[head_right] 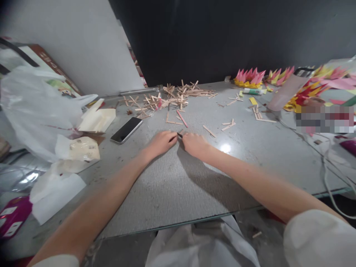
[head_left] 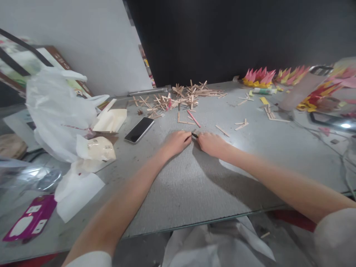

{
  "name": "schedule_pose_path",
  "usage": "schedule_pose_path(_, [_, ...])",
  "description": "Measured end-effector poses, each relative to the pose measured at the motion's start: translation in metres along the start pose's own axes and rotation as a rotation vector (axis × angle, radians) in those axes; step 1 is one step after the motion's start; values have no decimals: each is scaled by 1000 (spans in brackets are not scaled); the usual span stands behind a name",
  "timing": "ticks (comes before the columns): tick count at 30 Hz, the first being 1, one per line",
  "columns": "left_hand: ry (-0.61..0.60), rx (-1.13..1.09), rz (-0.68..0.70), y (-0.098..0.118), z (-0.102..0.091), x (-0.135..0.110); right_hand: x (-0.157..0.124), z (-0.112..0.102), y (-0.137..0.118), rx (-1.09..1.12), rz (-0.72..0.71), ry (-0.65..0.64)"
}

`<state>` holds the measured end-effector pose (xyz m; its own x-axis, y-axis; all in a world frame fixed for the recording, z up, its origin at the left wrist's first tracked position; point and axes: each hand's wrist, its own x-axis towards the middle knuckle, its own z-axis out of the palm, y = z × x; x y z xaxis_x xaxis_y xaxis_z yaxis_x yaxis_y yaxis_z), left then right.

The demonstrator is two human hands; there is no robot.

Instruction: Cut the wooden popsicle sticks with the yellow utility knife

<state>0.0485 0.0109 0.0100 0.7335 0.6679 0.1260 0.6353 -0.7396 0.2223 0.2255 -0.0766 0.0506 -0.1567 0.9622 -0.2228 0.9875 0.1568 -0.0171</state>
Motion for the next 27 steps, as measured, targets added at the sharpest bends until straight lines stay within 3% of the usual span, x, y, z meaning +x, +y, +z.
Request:
schedule_pose_path(4, [63,-61,-44,3,1,-4,-3,9,5,48,66,95])
schedule_pose_path(8, [117,-290,-89,7,-1,-10,-4,15,16,59,73,223])
schedule_pose_path(12, [176,-848,-241,17,1,-12,1,22,35,29,-43,371])
schedule_pose_path(15, [65,-1307,-294,23,3,-10,10,31,51,-11,-204,524])
schedule_pose_path(18, [-52,-1560,-208,28,4,-10,19,41,64,-29,-340,670])
schedule_pose_path(21, [-54,-1620,-151,35,3,-15,22,47,72,-7,-426,749])
schedule_pose_path(27, [-10,-1512,-162,54,-1,-29,20,46,81,165,-590,794])
